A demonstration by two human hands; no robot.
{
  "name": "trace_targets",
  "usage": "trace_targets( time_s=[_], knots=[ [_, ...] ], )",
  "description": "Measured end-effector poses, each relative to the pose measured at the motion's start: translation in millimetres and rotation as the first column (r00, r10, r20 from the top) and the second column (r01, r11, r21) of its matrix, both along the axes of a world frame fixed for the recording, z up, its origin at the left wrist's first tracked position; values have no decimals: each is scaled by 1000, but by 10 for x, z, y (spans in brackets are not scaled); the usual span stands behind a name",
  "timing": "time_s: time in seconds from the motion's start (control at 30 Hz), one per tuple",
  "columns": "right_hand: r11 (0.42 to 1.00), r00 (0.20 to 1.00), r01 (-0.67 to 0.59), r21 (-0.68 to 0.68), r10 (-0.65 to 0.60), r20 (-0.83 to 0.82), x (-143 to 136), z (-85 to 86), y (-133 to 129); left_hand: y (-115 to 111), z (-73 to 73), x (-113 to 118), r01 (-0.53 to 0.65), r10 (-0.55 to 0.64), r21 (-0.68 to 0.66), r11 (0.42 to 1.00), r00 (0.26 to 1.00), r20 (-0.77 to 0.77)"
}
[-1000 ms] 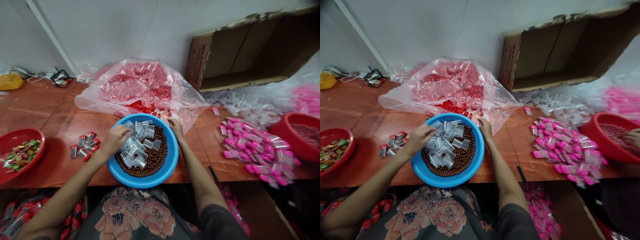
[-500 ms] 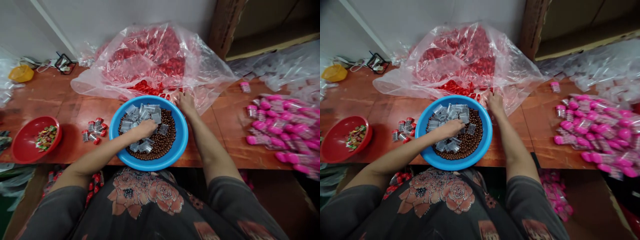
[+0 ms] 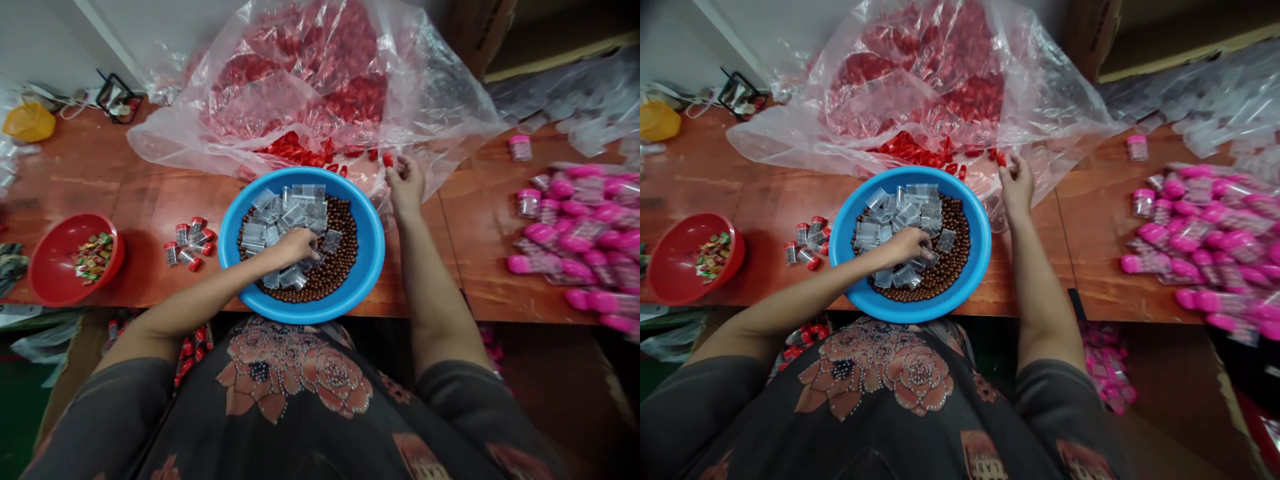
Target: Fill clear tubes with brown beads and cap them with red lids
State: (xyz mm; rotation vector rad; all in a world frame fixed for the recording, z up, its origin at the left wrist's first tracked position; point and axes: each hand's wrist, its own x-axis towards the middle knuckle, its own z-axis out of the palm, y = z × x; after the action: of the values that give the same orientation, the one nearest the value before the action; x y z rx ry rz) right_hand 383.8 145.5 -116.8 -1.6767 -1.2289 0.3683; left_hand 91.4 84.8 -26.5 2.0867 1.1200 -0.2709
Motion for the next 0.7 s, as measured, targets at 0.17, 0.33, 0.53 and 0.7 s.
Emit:
trace_targets(
  time_s=[0.17, 0.33, 0.53, 0.7],
  knots=[
    [992, 872, 65, 108, -4, -489, -163, 429, -816, 69, -32, 153, -10, 3, -150, 989, 999, -44],
    [994, 762, 77, 79, -8, -648, -412, 605, -1493, 38, -86, 220, -60, 55, -281, 958, 998, -25],
    [1000, 671, -3, 15, 13, -741, -631, 557, -1906, -54, -152, 211, -94, 150, -452, 887, 985, 89],
    [997, 597, -78, 20, 63, -800, -693, 533, -2057, -94, -223, 218, -106, 205, -533, 839, 970, 130]
  ],
)
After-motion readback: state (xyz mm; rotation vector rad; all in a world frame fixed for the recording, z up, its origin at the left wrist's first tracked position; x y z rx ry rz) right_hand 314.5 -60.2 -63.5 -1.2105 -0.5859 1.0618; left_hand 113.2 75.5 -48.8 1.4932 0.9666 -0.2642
